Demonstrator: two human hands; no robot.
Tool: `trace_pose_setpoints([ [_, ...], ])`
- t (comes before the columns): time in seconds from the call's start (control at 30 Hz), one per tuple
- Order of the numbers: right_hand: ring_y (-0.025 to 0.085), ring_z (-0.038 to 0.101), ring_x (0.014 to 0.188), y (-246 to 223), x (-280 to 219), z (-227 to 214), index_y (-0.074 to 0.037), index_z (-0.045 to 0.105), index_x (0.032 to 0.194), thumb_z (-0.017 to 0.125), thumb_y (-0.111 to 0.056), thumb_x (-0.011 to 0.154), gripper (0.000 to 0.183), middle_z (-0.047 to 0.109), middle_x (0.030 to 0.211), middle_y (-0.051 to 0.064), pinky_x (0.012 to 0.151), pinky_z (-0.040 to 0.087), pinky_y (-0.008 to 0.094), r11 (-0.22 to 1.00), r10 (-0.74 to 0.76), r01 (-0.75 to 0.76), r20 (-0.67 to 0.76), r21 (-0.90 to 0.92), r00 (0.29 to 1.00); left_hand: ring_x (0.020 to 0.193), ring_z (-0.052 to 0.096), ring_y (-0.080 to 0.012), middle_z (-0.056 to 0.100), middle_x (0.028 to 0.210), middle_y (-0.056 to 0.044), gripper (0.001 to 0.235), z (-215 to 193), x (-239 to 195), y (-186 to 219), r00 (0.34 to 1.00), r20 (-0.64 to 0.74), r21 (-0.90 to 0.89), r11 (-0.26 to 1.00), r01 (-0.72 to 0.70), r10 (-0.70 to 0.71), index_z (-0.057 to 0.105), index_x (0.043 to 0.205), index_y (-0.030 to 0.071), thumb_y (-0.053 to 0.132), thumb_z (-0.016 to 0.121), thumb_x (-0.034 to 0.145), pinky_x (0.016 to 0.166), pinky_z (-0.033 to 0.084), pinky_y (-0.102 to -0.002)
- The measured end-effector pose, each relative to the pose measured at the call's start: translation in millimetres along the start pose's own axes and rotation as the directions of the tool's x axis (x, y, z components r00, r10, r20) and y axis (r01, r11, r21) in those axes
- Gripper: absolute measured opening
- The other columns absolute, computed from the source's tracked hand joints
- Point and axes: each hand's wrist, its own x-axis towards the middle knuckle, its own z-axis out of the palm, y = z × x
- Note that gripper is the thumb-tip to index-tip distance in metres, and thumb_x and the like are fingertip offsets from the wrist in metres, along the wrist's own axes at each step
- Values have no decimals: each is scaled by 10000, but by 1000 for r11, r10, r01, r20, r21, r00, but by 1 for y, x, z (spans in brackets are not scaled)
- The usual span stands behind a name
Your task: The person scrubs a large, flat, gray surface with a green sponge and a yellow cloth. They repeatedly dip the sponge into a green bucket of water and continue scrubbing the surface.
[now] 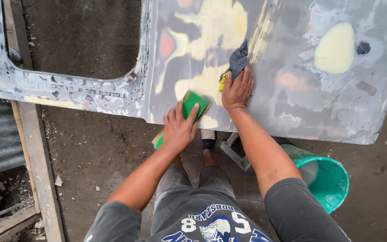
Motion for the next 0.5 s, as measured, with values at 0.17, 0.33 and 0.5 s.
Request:
trace_pose_setpoints([
  [0.17,454,456,1343,-2,2,-5,105,459,1432,522,-350,1084,576,466,1486,257,1130,336,543,1000,2,-2,-9,13,1000,1209,474,-465,367,1505,-301,712,-3,138,-29,989,-112,40,994,97,-92,411,1554,274,360,688,904,955,391,-580],
  [0.33,455,455,1346,3,-1,-1,108,456,1441,519,-354,1091,583,465,1487,259,1138,333,543,1000,-4,4,-15,8,1000,1229,451,-450,371,1525,-284,703,-9,165,-34,972,-178,8,988,156,-152,410,1560,259,328,695,921,961,407,-566],
  [0.5,468,452,1339,1,1,2,119,461,1425,510,-362,1093,587,463,1481,274,1127,331,554,1000,-5,5,-1,2,1000,1245,428,-494,313,1523,-337,731,3,27,-15,996,-28,21,996,82,-81,393,1582,263,338,706,925,999,374,-621],
])
